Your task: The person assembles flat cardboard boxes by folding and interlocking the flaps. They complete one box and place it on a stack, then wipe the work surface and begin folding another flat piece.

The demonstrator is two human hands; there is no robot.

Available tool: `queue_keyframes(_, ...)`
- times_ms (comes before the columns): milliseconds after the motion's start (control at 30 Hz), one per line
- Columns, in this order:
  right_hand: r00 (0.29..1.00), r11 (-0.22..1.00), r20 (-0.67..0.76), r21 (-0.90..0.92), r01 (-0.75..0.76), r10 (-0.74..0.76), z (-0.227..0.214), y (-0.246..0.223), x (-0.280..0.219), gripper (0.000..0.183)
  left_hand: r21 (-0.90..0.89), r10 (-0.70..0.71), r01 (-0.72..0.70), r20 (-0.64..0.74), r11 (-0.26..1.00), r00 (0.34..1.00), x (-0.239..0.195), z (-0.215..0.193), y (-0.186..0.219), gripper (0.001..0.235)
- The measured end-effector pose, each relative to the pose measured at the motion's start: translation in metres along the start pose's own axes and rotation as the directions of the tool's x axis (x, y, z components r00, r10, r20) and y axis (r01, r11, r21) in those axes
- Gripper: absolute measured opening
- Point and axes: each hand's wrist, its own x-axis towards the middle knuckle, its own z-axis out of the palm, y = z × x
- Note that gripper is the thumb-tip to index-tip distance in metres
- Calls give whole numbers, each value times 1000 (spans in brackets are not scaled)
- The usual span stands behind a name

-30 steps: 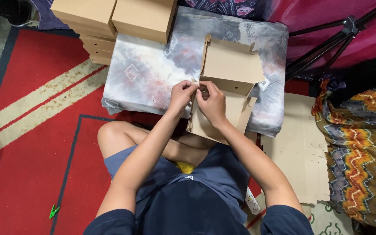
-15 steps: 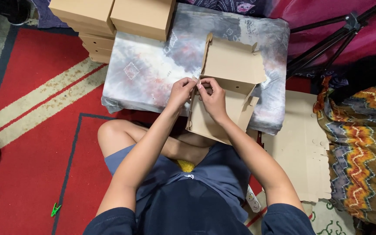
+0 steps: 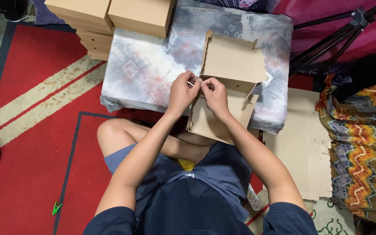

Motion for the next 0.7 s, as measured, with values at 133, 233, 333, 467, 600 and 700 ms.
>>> queue_keyframes(133,992,989,3,81,-127,127,1,2,0,8,91,57,-57,8,994,998,-1,3,-2,14)
queue_keyframes(233,984,982,-7,52,-179,180,1,10,2,12,154,95,-92,-12,984,995,-2,9,-9,13)
queue_keyframes(333,979,980,40,22,-199,198,-6,3,0,20,177,120,-115,-15,977,993,0,10,-11,11)
queue_keyframes(467,982,955,155,-291,-63,111,-23,-26,-11,22,277,171,-161,-11,947,985,-6,7,-3,13)
queue_keyframes(600,977,835,203,-546,63,58,-36,-23,-9,26,324,172,-168,16,931,985,-6,10,-2,16)
queue_keyframes(700,965,794,259,-596,124,44,-36,-12,-6,29,297,165,-167,31,940,986,-5,13,-3,17)
